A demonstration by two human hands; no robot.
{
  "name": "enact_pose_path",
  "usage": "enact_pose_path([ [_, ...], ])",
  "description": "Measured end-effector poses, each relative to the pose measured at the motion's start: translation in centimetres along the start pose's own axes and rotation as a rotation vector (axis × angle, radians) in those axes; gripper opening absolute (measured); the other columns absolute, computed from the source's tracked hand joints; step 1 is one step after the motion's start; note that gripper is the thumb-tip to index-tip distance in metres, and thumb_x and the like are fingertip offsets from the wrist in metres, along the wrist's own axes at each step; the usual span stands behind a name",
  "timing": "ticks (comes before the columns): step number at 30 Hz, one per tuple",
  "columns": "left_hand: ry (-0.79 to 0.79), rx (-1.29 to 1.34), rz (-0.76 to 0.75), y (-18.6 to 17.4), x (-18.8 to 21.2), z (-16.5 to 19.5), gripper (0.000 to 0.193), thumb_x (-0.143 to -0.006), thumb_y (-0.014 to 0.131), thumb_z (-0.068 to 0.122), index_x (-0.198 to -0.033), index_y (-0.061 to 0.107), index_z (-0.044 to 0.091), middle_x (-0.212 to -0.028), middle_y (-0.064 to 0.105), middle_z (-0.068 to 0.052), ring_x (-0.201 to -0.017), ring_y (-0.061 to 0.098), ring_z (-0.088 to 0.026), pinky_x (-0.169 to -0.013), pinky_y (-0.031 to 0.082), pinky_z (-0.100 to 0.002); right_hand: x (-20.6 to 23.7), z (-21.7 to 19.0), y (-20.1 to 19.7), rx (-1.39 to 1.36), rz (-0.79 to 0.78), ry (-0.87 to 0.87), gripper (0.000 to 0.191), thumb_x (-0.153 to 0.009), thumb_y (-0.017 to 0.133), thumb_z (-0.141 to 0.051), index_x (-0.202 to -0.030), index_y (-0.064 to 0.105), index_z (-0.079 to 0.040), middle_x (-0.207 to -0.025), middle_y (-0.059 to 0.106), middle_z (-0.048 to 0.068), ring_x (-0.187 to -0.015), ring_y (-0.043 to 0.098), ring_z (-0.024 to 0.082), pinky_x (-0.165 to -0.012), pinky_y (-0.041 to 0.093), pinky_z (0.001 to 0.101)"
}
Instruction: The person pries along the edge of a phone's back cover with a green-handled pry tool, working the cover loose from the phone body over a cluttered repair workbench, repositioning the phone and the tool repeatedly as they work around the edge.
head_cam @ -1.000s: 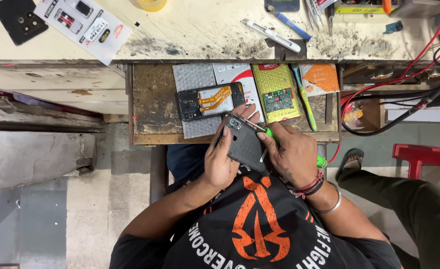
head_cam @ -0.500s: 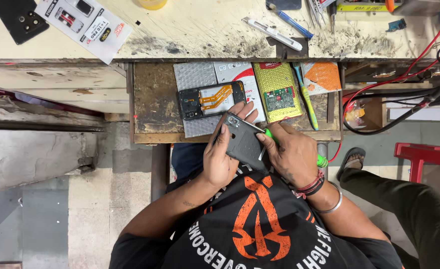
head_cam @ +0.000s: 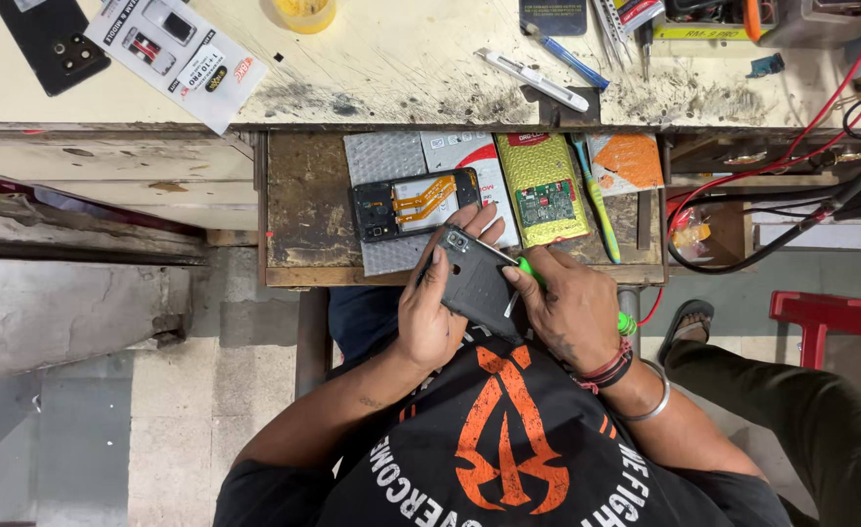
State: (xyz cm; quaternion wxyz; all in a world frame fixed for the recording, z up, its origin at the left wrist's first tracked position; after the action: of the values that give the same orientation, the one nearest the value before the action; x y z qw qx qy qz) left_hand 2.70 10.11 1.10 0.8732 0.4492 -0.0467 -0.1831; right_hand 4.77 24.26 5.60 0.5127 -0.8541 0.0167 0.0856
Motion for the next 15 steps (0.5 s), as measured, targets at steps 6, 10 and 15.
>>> enact_pose_path([
  [6, 0.003, 0.04, -0.012, 0.0, 0.2, 0.0, 0.059, -0.115, 0.03, 0.032, -0.161, 0.024, -0.004, -0.166, 0.032, -0.024, -0.158, 0.031, -0.037, -0.13, 0.028, -0.048, -0.2, 0.7, -0.1, 0.049, 0.001, 0.063, 0.038, -0.104, 0.063, -0.041, -0.093, 0.063, -0.005, -0.085, 0.068, 0.015, -0.078, 0.066, 0.041, -0.063, 0.048, 0.0486],
  [10, 0.009, -0.009, -0.035, 0.1, 0.2, -0.2, 0.056, -0.117, 0.029, 0.029, -0.16, 0.025, -0.006, -0.165, 0.034, -0.026, -0.157, 0.032, -0.039, -0.13, 0.028, -0.048, -0.3, 0.0, -0.1, 0.005, -0.001, -0.012, 0.035, -0.098, 0.062, -0.041, -0.101, 0.069, -0.007, -0.083, 0.069, 0.014, -0.072, 0.068, 0.039, -0.057, 0.048, 0.0484],
  [15, -0.011, -0.01, -0.021, -0.1, 0.3, -0.3, 0.056, -0.116, 0.029, 0.029, -0.16, 0.025, -0.004, -0.166, 0.033, -0.025, -0.157, 0.032, -0.037, -0.13, 0.028, -0.048, -0.5, -0.3, 0.2, -0.01, -0.017, -0.012, 0.033, -0.1, 0.062, -0.04, -0.102, 0.07, -0.008, -0.083, 0.069, 0.015, -0.073, 0.067, 0.04, -0.057, 0.048, 0.0489],
])
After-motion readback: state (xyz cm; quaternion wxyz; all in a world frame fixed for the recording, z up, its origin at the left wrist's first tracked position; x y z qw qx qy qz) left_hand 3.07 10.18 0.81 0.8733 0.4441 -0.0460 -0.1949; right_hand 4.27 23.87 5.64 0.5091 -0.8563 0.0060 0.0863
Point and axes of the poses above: each hand's wrist, its own x-axis away from the middle knuckle, its own y-axis out of the palm, z = x × y, the point moved 7 cm from there along -x, towards the middle knuckle
